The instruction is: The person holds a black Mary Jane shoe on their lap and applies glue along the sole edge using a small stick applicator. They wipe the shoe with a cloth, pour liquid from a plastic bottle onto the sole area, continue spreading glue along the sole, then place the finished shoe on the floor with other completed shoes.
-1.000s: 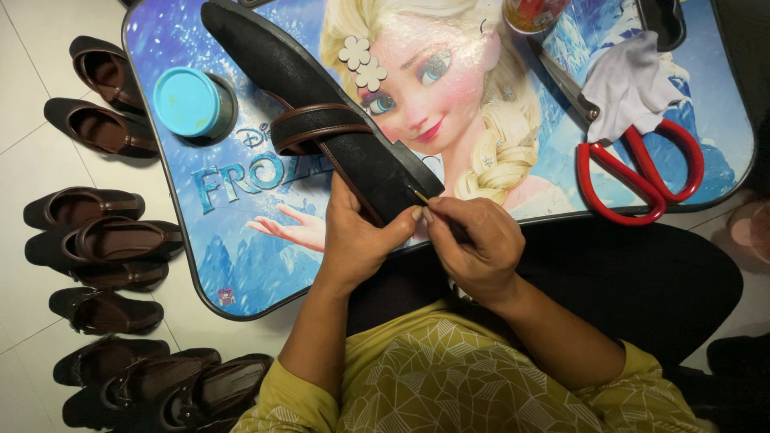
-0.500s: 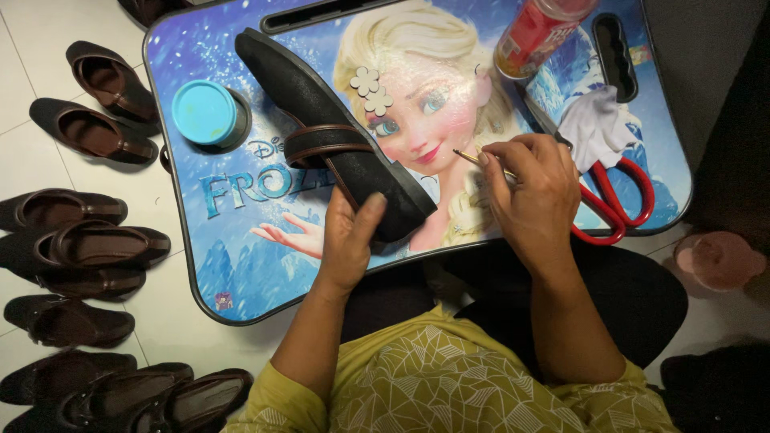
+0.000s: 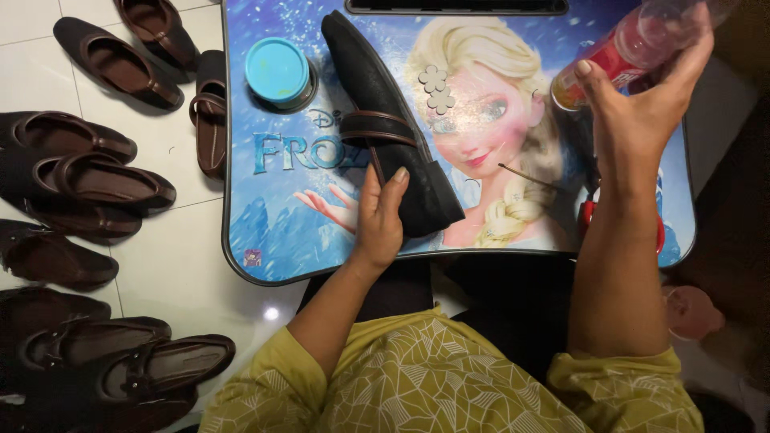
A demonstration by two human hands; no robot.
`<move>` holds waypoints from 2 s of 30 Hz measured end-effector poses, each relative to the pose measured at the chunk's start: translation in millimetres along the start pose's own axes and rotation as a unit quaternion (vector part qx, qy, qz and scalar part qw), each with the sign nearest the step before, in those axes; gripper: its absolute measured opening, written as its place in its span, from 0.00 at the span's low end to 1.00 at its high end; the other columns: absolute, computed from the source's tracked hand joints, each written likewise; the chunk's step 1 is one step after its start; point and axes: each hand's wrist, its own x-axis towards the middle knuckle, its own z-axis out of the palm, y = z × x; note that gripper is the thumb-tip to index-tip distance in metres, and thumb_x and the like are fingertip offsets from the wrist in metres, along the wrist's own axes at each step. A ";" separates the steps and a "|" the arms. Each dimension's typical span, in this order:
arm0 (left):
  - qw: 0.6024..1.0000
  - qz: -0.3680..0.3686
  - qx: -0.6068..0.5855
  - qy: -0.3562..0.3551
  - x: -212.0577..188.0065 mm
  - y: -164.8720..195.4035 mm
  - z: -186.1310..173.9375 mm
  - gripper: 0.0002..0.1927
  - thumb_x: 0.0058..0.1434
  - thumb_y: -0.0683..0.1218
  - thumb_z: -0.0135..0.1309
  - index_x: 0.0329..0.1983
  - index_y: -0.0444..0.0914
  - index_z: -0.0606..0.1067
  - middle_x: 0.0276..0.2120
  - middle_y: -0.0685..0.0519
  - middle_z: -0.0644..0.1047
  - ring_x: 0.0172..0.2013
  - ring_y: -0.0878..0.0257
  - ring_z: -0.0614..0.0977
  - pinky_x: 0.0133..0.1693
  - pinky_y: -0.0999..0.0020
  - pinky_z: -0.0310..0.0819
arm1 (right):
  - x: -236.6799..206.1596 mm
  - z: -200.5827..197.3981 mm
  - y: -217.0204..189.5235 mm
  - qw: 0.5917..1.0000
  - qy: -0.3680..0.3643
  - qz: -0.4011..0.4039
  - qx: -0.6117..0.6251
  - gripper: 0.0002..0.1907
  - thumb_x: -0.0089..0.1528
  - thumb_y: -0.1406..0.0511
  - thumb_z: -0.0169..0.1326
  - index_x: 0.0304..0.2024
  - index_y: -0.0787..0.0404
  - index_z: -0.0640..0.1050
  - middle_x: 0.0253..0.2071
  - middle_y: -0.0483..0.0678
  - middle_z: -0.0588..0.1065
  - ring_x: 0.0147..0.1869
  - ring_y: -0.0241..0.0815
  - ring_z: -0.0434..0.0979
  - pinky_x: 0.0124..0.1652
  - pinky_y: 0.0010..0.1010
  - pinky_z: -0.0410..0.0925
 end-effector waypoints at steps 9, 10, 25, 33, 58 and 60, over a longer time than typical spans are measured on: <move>0.975 0.034 0.219 -0.024 -1.3 23.0 22.9 0.18 0.75 0.47 0.47 0.63 0.34 0.68 0.47 0.49 0.79 0.47 0.65 0.79 0.51 0.68 0.73 | -23.8 3.7 -79.8 0.986 -0.039 -0.035 -0.157 0.35 0.61 0.81 0.64 0.68 0.60 0.68 0.64 0.51 0.72 0.68 0.48 0.72 0.67 0.37 0.66; 0.958 0.043 0.283 -0.022 -1.0 26.8 25.6 0.18 0.74 0.48 0.48 0.61 0.33 0.68 0.44 0.47 0.81 0.44 0.62 0.81 0.48 0.66 0.76 | -30.1 1.7 -89.6 0.964 -0.054 -0.083 -0.247 0.37 0.58 0.82 0.65 0.67 0.61 0.69 0.65 0.54 0.72 0.71 0.52 0.70 0.69 0.39 0.65; 0.904 0.016 0.426 -0.006 9.8 33.8 44.5 0.18 0.71 0.52 0.50 0.52 0.33 0.71 0.35 0.35 0.80 0.40 0.36 0.82 0.35 0.48 0.73 | -84.7 -12.4 -110.4 0.877 -0.142 -0.189 -0.419 0.27 0.65 0.75 0.63 0.66 0.53 0.77 0.66 0.51 0.72 0.73 0.56 0.68 0.70 0.48 0.62; 0.915 0.032 0.402 -0.003 8.1 32.5 41.8 0.19 0.71 0.52 0.50 0.54 0.33 0.71 0.37 0.37 0.81 0.41 0.38 0.83 0.37 0.52 0.76 | -82.5 -17.1 -114.8 0.864 -0.137 -0.209 -0.437 0.25 0.69 0.71 0.61 0.68 0.50 0.78 0.71 0.50 0.71 0.77 0.58 0.65 0.73 0.53 0.61; 0.970 0.063 0.233 -0.017 5.3 32.2 30.0 0.15 0.76 0.46 0.49 0.61 0.33 0.70 0.46 0.52 0.79 0.47 0.67 0.77 0.52 0.68 0.74 | -65.2 -23.6 -93.4 0.979 -0.049 -0.061 -0.188 0.37 0.58 0.82 0.69 0.67 0.70 0.69 0.66 0.59 0.70 0.71 0.50 0.71 0.70 0.41 0.65; 0.969 0.036 0.242 -0.020 7.5 42.1 32.6 0.15 0.75 0.46 0.49 0.61 0.34 0.70 0.43 0.52 0.78 0.44 0.68 0.76 0.49 0.69 0.74 | -65.5 -28.5 -77.2 0.998 -0.026 0.040 -0.027 0.34 0.66 0.82 0.67 0.69 0.66 0.67 0.64 0.54 0.71 0.70 0.45 0.73 0.72 0.37 0.66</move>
